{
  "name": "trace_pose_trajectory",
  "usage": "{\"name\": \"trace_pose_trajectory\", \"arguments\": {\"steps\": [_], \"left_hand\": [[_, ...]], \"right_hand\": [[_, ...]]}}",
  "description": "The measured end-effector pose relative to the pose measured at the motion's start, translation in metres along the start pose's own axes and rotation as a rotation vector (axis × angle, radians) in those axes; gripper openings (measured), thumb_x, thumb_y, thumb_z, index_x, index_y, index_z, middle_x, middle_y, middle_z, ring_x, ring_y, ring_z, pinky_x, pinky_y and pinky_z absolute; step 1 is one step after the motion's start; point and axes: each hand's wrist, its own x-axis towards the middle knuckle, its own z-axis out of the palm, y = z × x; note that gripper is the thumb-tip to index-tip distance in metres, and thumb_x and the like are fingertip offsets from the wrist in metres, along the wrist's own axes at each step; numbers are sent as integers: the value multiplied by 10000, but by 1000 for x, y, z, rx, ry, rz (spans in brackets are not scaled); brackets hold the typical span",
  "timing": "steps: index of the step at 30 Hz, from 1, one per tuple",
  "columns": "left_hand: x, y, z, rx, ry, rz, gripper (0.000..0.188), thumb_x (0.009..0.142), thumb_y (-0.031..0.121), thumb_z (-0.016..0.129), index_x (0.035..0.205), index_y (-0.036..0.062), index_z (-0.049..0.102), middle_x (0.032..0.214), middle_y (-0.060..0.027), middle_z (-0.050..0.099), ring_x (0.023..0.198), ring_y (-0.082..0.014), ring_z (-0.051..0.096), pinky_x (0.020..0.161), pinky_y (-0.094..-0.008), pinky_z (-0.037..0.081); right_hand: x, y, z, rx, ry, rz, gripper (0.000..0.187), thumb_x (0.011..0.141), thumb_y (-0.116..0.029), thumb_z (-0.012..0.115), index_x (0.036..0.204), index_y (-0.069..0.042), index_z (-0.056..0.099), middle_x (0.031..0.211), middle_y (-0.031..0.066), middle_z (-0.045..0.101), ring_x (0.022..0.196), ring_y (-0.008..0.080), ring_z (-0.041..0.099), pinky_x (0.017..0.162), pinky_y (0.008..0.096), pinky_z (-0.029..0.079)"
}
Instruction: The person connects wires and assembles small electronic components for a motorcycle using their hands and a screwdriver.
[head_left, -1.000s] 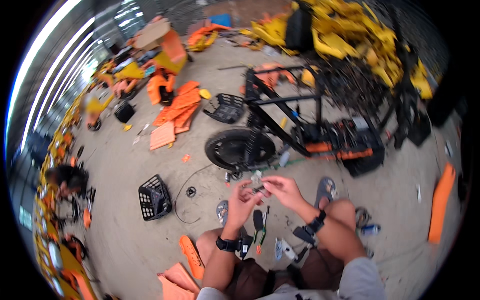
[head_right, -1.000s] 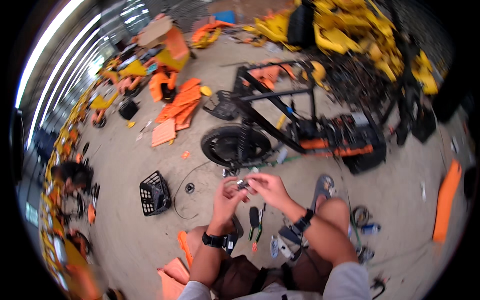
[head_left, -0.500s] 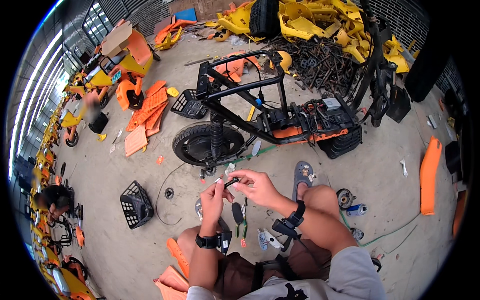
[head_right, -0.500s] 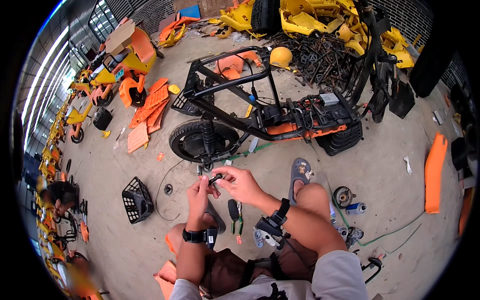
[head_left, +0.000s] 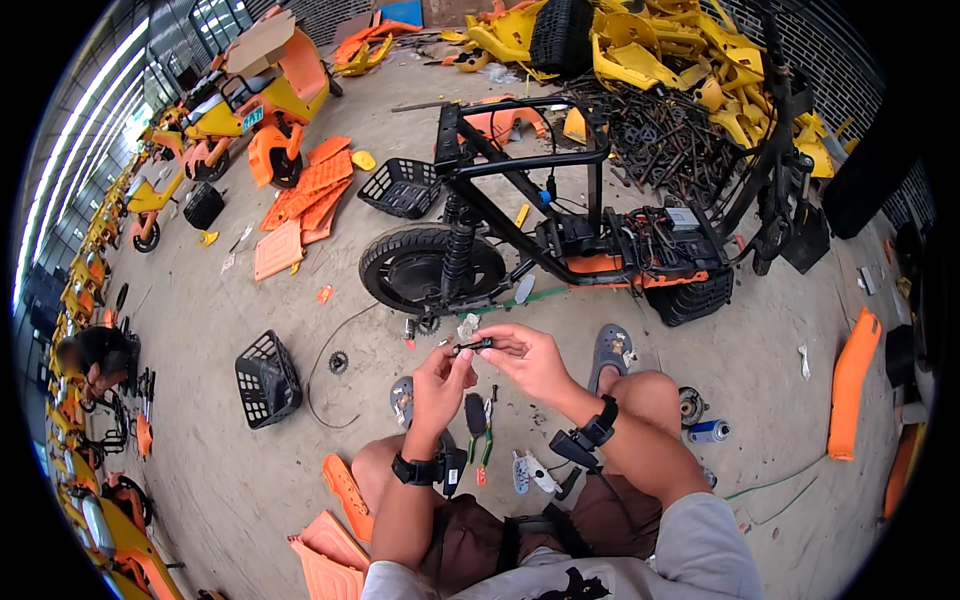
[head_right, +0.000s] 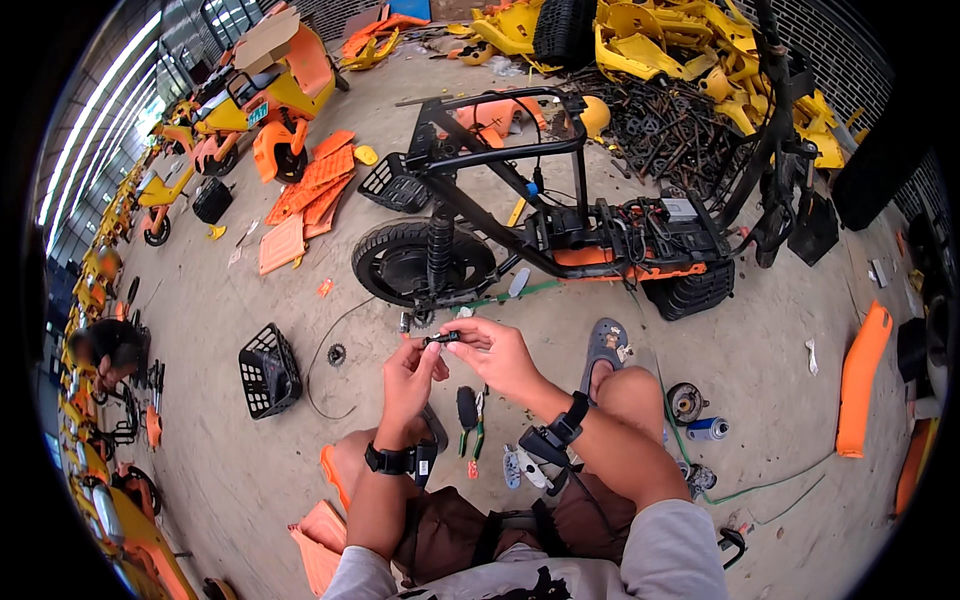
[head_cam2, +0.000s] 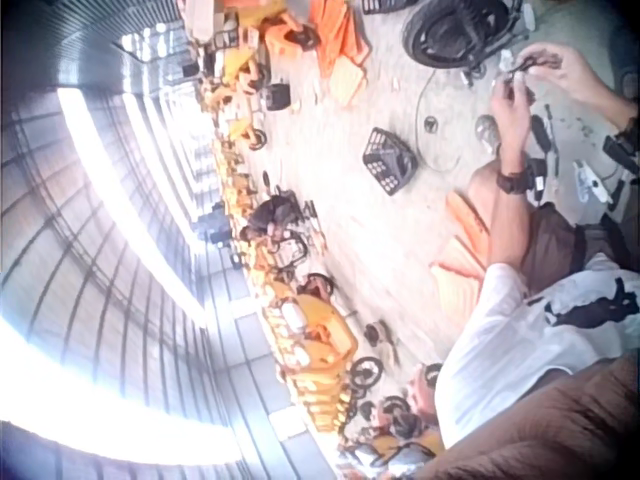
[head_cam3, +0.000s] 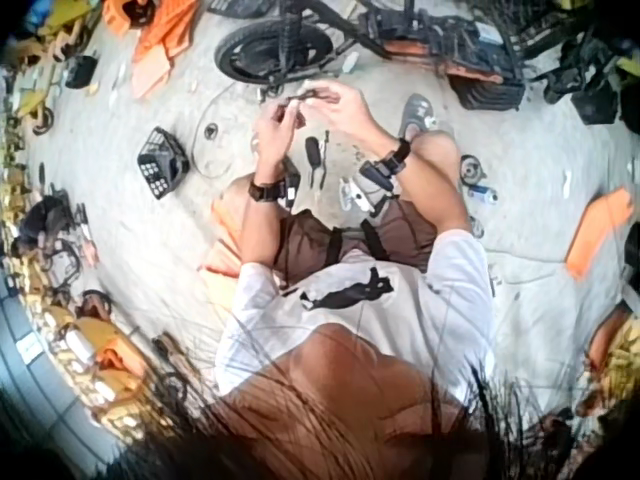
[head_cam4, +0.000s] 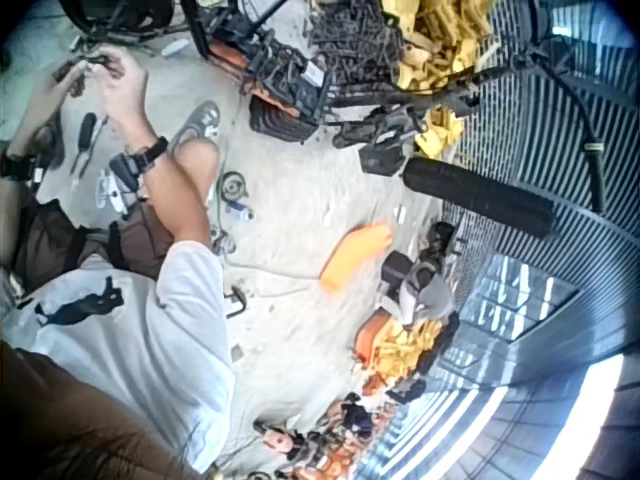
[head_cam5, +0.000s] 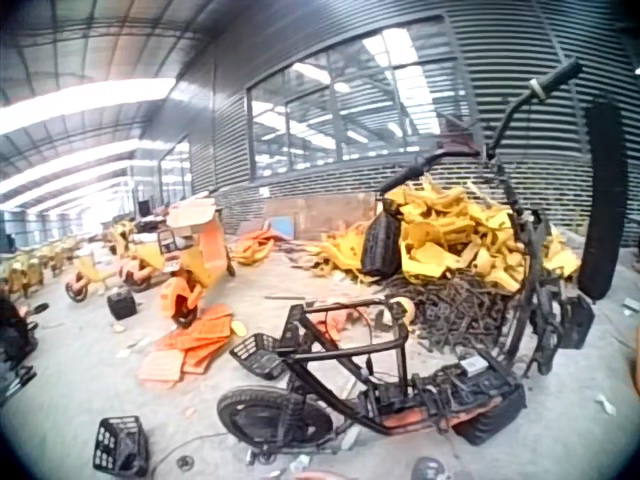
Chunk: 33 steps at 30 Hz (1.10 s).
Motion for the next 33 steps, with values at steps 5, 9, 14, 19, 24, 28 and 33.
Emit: {"name": "trace_pose_trajectory", "arguments": {"steps": [5, 9, 14, 19, 24, 28, 33], "left_hand": [[-3, -2, -11, 98, 13, 27, 237, 949, 194, 537, 971, -35, 597, 667, -52, 614, 585, -81, 561, 539, -219, 449], [-7, 7, -8, 192, 57, 86, 202, 927, 150, 566, 1019, -27, 602, 713, -41, 620, 590, -75, 551, 553, -221, 464], [-5, 5, -8, 166, 89, 178, 164, 908, 102, 585, 1024, -13, 564, 743, -48, 623, 606, -85, 571, 558, -214, 471], [-5, 9, -3, 73, 84, 143, 153, 933, 126, 553, 951, -26, 541, 715, -58, 613, 604, -90, 572, 547, -219, 462], [-1, 0, -4, 72, 64, 93, 303, 959, 231, 522, 843, -46, 562, 650, -72, 611, 573, -91, 573, 513, -233, 458], [1, 1, 1, -64, 51, -16, 388, 970, 277, 495, 771, -42, 590, 632, -73, 600, 531, -94, 554, 501, -225, 437], [1, 6, 8, -92, -15, 6, 305, 943, 259, 552, 927, -43, 594, 689, -79, 623, 567, -108, 579, 520, -234, 466]], "right_hand": [[3, 1, 8, 59, -39, 20, 248, 855, 12, 618, 1101, 36, 598, 1068, 94, 649, 964, 131, 616, 860, 260, 490], [6, 8, 9, 57, -31, 49, 252, 867, 2, 608, 1115, 43, 590, 1081, 104, 641, 964, 138, 615, 866, 270, 498], [10, 17, 6, 126, -58, 55, 279, 876, -24, 608, 1145, 42, 574, 1075, 114, 636, 959, 150, 619, 863, 294, 513], [9, 11, 5, 201, -55, 66, 274, 873, 1, 597, 1139, 62, 573, 1078, 126, 637, 957, 155, 626, 859, 293, 523], [6, 6, 1, 213, -81, 49, 272, 873, 16, 587, 1140, 66, 570, 1096, 122, 632, 961, 154, 627, 849, 285, 525], [2, 3, -4, 194, -84, 76, 269, 872, 29, 581, 1138, 67, 571, 1103, 117, 631, 963, 156, 629, 843, 284, 529], [3, 7, -11, 225, -64, 83, 276, 876, 29, 575, 1151, 57, 572, 1113, 115, 629, 960, 167, 633, 839, 294, 533]]}}
